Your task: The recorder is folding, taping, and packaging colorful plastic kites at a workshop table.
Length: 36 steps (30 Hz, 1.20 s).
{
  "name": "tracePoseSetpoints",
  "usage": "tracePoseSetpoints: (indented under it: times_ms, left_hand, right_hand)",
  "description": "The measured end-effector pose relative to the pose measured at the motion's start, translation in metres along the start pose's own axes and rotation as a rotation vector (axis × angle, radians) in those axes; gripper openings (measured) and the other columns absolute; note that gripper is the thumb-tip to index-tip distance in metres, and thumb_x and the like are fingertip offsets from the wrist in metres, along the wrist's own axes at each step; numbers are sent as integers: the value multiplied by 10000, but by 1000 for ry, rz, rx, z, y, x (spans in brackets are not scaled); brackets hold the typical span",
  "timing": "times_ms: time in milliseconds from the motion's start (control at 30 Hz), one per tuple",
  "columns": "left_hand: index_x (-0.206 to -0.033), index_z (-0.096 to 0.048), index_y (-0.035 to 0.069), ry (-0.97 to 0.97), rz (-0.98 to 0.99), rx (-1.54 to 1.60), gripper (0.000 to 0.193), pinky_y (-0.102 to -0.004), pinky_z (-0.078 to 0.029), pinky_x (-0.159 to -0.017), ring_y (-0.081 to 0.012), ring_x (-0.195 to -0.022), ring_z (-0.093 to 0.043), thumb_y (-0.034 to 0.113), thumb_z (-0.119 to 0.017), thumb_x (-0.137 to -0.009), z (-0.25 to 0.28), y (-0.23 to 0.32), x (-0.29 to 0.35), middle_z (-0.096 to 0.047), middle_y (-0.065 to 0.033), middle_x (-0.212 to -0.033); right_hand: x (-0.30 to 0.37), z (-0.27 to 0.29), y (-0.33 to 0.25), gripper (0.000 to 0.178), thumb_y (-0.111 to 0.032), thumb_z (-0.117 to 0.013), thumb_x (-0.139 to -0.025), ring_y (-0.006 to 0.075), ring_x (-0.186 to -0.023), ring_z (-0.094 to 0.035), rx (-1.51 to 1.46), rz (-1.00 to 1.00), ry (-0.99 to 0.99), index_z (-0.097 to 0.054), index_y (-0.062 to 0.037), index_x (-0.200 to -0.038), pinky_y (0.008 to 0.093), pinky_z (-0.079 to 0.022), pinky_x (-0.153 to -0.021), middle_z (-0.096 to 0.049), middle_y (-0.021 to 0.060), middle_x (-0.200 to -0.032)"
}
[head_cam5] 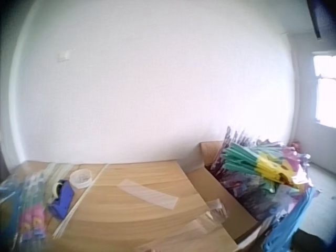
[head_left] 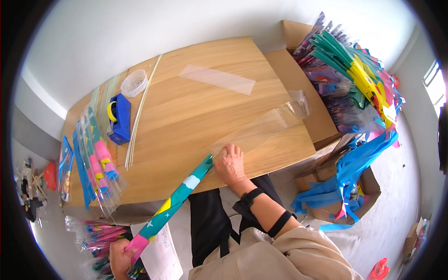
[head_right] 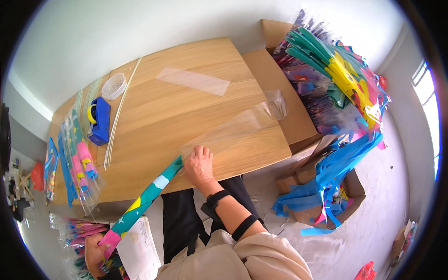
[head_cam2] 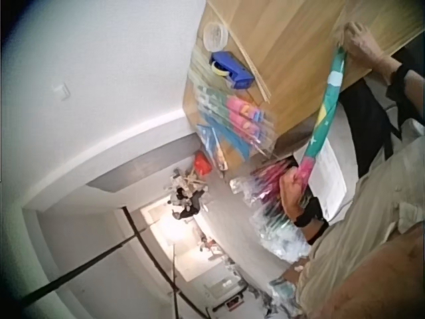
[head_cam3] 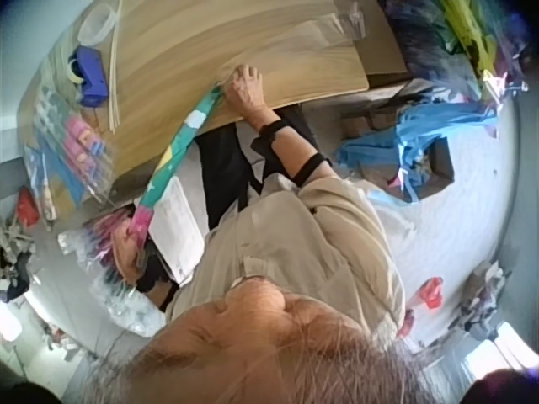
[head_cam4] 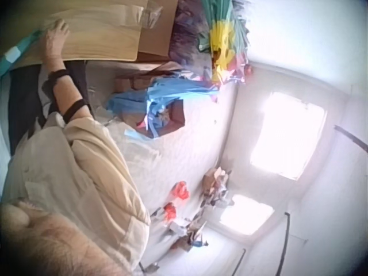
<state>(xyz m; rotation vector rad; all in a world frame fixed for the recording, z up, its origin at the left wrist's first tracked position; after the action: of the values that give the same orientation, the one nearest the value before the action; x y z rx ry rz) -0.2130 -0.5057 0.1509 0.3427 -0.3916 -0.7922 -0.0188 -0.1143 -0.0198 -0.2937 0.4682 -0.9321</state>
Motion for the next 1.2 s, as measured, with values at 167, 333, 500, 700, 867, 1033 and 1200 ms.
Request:
tracePoseSetpoints:
  times_ms: [167, 333, 500, 700, 867, 1033, 1200]
  left_hand:
    - [-695, -547, -38, -14, 73, 138, 206, -355, -372, -543, -191, -560, -452, 123, -675, -679, -6, 6, 1, -459, -106, -590]
    - [-680, -452, 3, -36, 70, 168, 441, -370, -333, -555, -151, -618, -337, 333, -650, -895, -4, 41, 6, -355, -54, -613]
    - [-665, -421, 9, -42, 35, 192, 442, -380, -317, -547, -154, -622, -324, 315, -646, -891, -5, 40, 10, -318, -66, -620]
    - [-705, -536, -21, -36, -66, 124, 236, -379, -399, -573, -209, -591, -466, 163, -667, -775, -10, 23, 10, -473, -124, -620]
    - [-689, -567, -47, 73, -136, 56, 177, -370, -390, -553, -278, -555, -514, 18, -692, -581, -23, 9, 9, -510, -159, -605]
    - [-697, -557, -30, 70, -174, 9, 196, -430, -401, -558, -384, -609, -550, 53, -712, -611, -23, 20, 10, -534, -189, -657]
    - [-728, -586, -28, 7, -147, 94, 169, -404, -420, -562, -361, -605, -563, 42, -705, -630, -35, 26, 6, -546, -188, -662]
  right_hand:
    - [-2, -8, 3, 170, -83, -654, -685, 349, -966, -554, -288, 29, 286, -600, -14, -830, 442, -452, -766, -574, 129, -1055]
    - [-6, 1, 6, 49, -26, -610, -719, 369, -866, -583, -437, -39, 274, -567, -12, -737, 445, -483, -723, -587, 143, -994]
    - [4, 14, 1, 42, -30, -606, -737, 358, -886, -595, -478, 102, 229, -580, -4, -757, 416, -505, -740, -566, 169, -1026]
    - [12, 31, 3, 65, -33, -641, -739, 344, -877, -598, -662, 60, 150, -589, -13, -774, 399, -511, -731, -555, 162, -1034]
    - [10, 53, -3, 69, -29, -647, -751, 334, -869, -594, -635, 2, 242, -585, -20, -779, 390, -507, -726, -551, 147, -1015]
    - [17, 63, -5, 102, -12, -660, -724, 309, -861, -591, -488, 211, 224, -572, -35, -771, 395, -508, -711, -553, 122, -995]
    - [44, 65, -19, 119, 10, -654, -697, 315, -857, -598, -452, 352, 186, -564, -21, -768, 394, -522, -703, -551, 123, -993]
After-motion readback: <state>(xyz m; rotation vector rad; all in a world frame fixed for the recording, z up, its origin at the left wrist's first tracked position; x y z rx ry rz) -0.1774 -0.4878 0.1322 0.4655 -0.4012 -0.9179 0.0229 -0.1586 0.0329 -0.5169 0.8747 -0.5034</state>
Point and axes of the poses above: each hand's wrist, its own x-axis away from the middle knuckle, its own z-axis out of the back of the hand, y = z × x, the point moved 1 cm from there along -x, towards the middle knuckle
